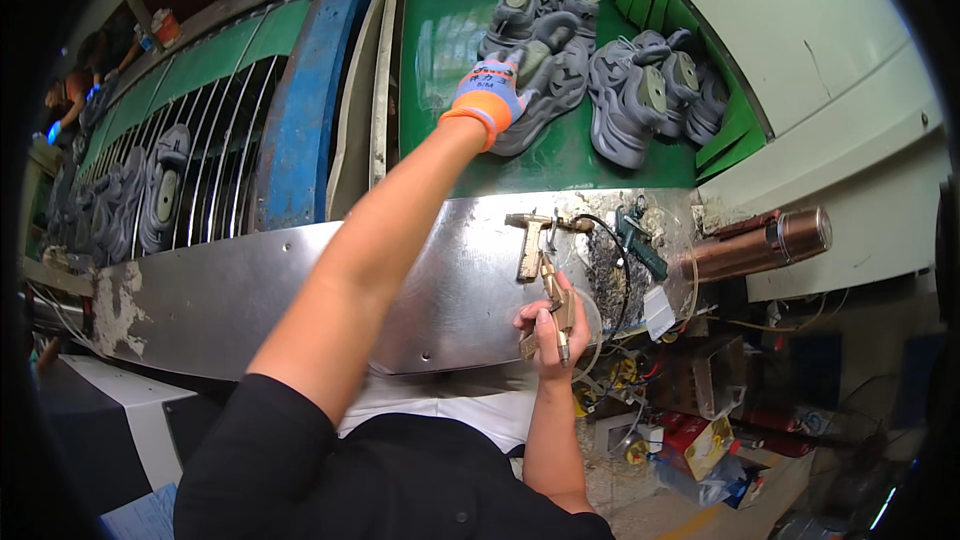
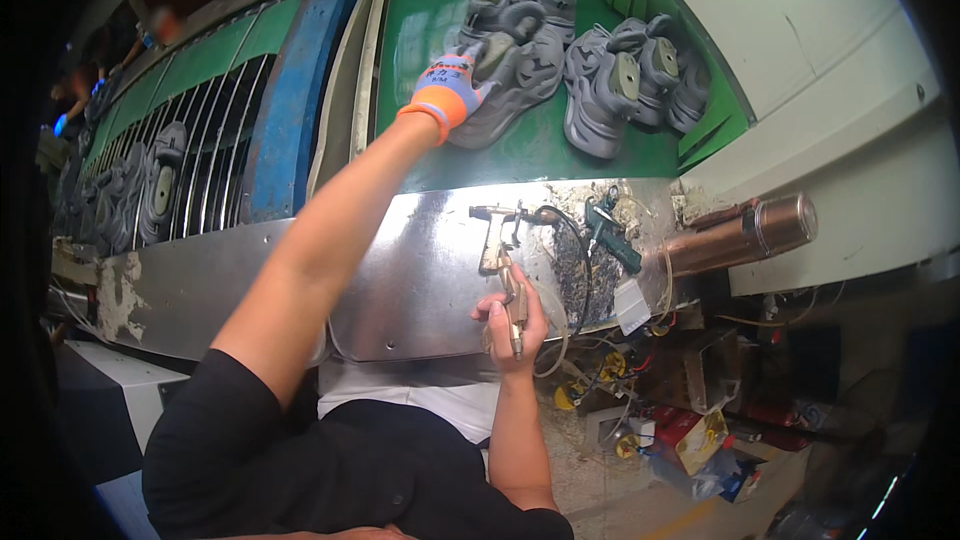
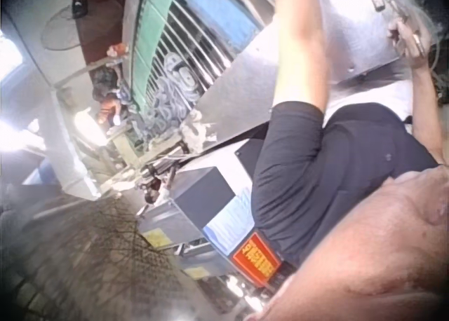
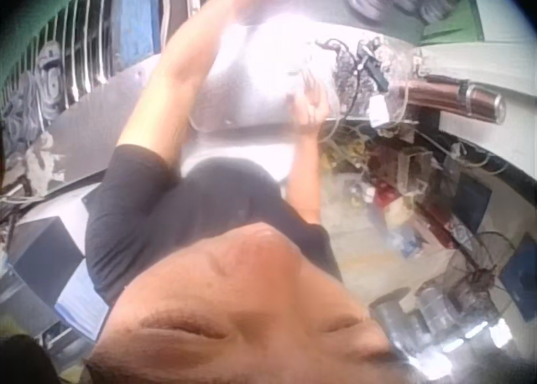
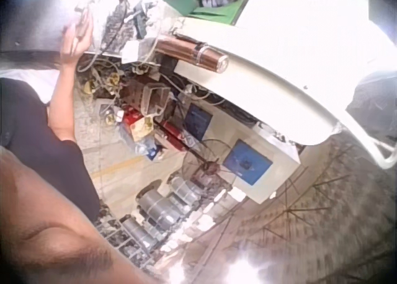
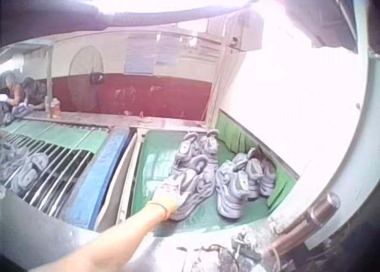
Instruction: The person uses a handheld applicator tool to apply a substance, likely adhesive or finishing liquid, along the sole and seams of several grey sneakers, one by one, before placing each completed shoe onto a moving conveyor belt.
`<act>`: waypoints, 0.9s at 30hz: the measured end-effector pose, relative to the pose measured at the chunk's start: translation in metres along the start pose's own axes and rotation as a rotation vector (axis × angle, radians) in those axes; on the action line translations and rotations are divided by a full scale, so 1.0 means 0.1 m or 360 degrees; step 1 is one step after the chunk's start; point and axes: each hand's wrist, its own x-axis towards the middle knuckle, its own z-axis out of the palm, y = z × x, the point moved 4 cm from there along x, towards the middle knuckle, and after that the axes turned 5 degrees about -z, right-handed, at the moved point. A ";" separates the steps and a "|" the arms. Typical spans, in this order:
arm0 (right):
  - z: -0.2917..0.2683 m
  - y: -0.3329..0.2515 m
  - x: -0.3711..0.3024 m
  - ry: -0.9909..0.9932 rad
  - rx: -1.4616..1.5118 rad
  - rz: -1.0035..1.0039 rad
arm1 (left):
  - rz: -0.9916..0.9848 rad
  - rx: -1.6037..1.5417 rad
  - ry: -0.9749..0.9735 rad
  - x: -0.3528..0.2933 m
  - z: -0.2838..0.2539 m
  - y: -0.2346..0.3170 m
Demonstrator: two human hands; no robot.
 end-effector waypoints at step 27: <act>0.16 0.08 0.10 0.0132 -0.0366 0.0092 | -0.1043 0.0781 -0.0422 -1.91 -1.42 -6.15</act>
